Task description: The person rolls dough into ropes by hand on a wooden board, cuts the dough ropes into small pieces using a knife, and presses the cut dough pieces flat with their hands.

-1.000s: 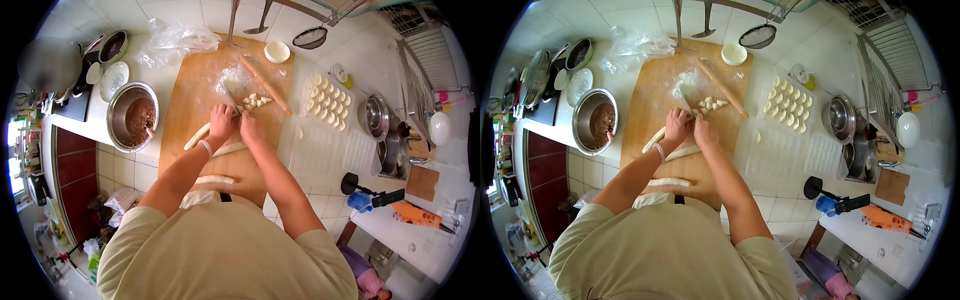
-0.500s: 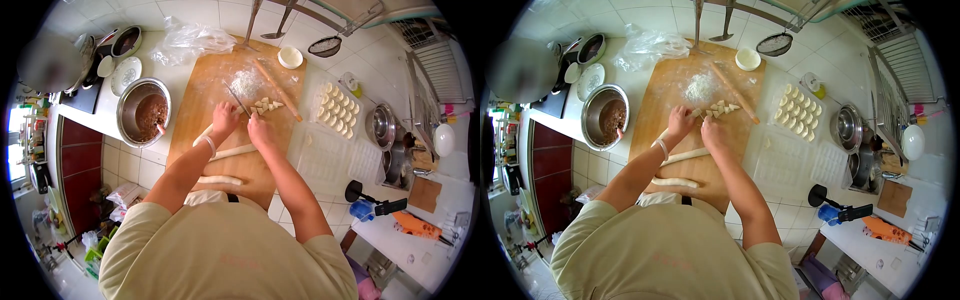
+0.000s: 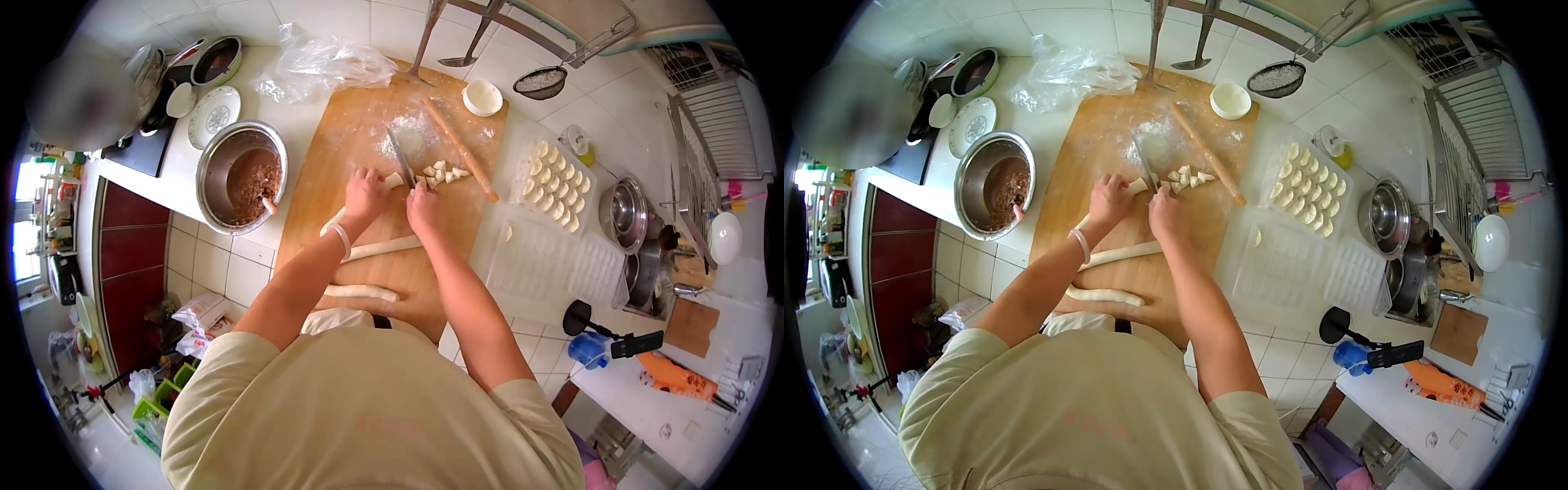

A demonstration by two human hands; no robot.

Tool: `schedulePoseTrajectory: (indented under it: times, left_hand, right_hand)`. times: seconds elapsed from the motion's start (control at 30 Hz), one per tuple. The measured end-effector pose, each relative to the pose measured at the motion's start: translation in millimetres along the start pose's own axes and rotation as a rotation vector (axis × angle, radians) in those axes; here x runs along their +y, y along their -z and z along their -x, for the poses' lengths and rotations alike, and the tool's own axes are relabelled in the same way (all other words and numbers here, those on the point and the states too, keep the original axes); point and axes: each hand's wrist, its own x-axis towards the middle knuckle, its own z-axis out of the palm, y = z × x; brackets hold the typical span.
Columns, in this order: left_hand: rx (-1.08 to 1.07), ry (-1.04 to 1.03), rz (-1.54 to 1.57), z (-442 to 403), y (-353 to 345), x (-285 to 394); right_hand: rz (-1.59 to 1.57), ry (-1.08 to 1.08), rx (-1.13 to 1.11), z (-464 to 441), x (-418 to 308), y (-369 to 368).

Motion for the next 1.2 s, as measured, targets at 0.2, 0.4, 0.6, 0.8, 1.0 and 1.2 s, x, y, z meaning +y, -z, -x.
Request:
schedulePoseTrajectory:
  times: [0.2,0.4,0.6,0.8,1.0,1.2]
  left_hand:
    - [0.005,0.022,0.005,-7,0,-15]
    - [-0.013,0.116,-0.032,-7,0,-10]
    - [-0.041,0.187,-0.068,-5,10,-5]
    - [0.007,0.112,0.084,18,1,-11]
    - [0.021,0.028,0.082,23,4,2]
    - [0.028,-0.022,0.061,26,11,3]
  right_hand:
    - [0.118,0.118,-0.053,8,-12,13]
    - [0.221,0.106,-0.209,1,-20,22]
    - [0.224,0.042,-0.200,-8,-31,3]
    - [0.078,0.072,-0.058,1,-16,-5]
    - [0.162,0.132,-0.097,28,-29,18]
    - [0.259,0.036,-0.262,22,-32,8]
